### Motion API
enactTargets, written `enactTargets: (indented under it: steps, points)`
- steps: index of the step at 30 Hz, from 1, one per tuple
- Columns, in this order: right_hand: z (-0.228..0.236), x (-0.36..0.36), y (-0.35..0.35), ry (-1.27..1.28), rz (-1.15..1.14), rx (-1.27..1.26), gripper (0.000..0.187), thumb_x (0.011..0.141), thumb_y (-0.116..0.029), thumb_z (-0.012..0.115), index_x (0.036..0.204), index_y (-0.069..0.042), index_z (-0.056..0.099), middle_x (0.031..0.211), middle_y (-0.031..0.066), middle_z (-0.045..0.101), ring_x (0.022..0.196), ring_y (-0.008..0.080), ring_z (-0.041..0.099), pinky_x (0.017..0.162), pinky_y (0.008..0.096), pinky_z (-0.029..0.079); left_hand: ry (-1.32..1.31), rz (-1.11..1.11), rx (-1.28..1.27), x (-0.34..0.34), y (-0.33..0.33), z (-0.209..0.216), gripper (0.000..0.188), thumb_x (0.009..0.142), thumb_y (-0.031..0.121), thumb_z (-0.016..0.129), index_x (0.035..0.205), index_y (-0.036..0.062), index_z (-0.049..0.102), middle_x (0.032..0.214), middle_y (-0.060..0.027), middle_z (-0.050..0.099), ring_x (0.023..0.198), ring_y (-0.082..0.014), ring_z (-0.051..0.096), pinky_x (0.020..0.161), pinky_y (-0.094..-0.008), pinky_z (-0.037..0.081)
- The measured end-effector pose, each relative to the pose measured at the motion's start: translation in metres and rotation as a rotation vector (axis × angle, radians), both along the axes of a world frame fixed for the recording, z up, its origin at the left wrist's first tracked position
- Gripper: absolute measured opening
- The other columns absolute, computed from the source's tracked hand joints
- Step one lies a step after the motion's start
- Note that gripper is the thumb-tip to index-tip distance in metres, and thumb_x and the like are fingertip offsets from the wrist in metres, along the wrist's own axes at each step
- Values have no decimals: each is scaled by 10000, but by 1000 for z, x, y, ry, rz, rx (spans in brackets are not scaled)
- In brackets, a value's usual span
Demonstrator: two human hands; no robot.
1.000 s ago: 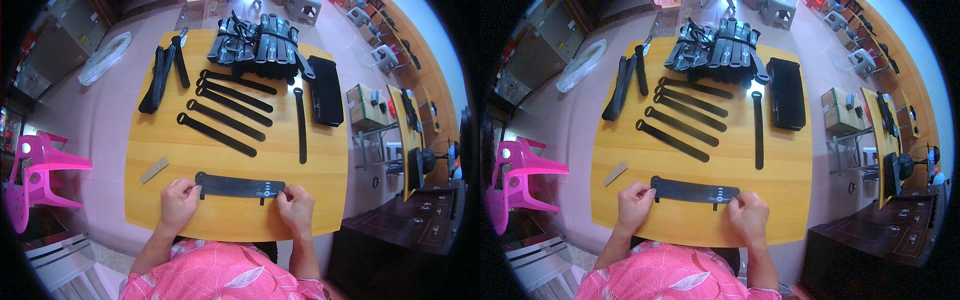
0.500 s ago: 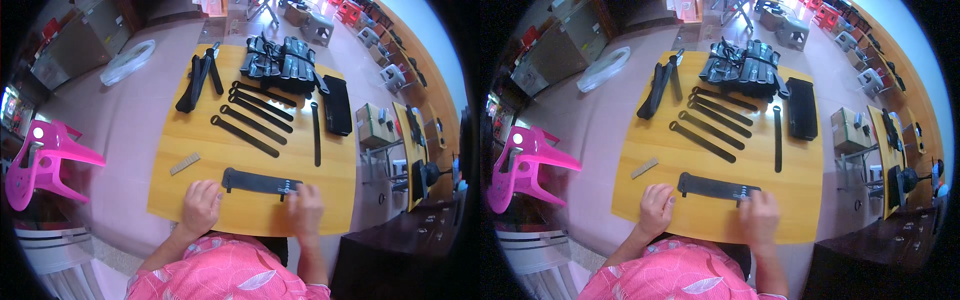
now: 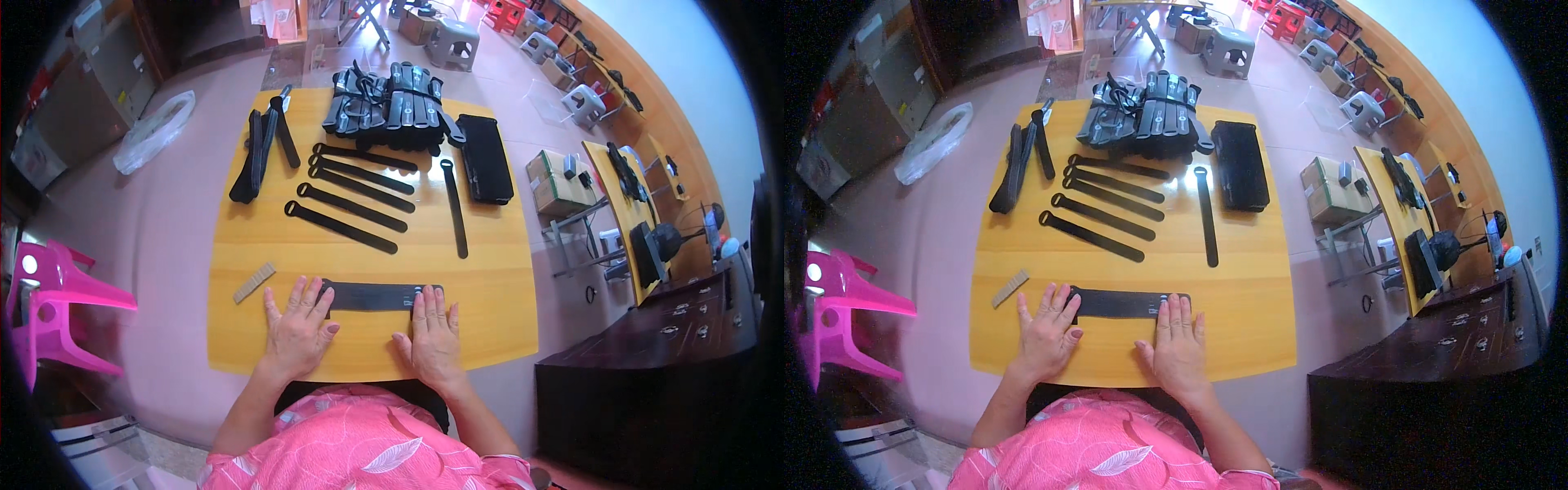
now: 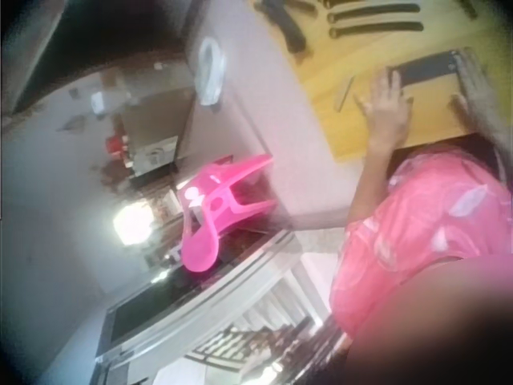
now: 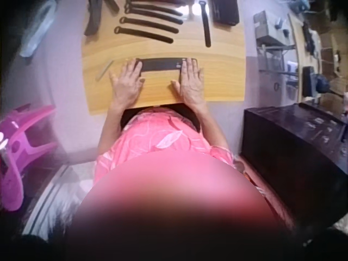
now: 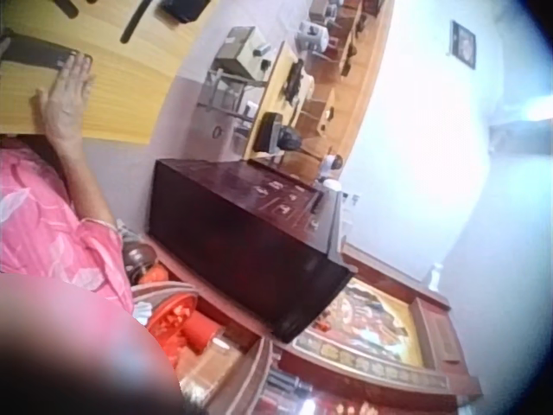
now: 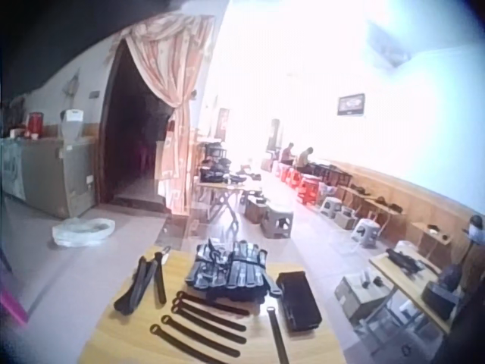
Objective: Manually attaching and threading black straps into a textile base component on a workshop table.
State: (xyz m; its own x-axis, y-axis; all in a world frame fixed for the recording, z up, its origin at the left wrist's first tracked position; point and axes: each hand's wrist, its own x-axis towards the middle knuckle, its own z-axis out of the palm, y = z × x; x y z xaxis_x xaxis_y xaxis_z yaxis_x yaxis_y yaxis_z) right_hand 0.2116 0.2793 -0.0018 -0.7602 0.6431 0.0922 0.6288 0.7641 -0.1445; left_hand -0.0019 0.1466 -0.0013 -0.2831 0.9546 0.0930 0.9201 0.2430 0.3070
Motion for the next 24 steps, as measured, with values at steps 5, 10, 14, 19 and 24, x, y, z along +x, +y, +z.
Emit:
enactTargets:
  steps: [5,10,14,19,24]
  points:
    - [6,-1,1,52,-3,-64,718,871,-334,632,1394,80,367,1490,254,321,1403,379,289,1140,530,186,-97,6,3,-5,0,4,540,982,433,414,1373,68,489,1476,-130,412,1407,-315,303,1076,-689,65]
    - [9,16,50,593,-239,-366,360,891,-151,607,1208,16,568,1236,245,553,1158,382,533,947,421,442,-217,8,85,-11,-6,-4,587,993,441,396,1390,11,442,1456,-169,423,1395,-348,314,1093,-661,53]
    - [18,-11,109,555,-269,63,221,861,-138,631,1027,7,619,1004,205,590,957,371,572,807,434,472,-344,108,382,-11,-17,-7,547,963,343,511,1340,-51,459,1398,-244,454,1343,-385,383,1118,-565,172]
    - [-9,-27,135,243,-332,203,162,849,-160,625,894,-7,596,885,182,557,876,355,566,770,435,476,-379,188,531,-2,-37,5,444,906,171,613,1255,-84,512,1324,-260,512,1255,-399,481,1058,-455,369]
    - [-2,-7,145,204,-355,198,101,861,-111,575,870,-11,580,849,176,556,835,356,572,726,452,473,-484,114,518,13,-49,9,371,859,68,642,1191,-75,556,1152,-238,613,1046,-367,618,916,-387,494]
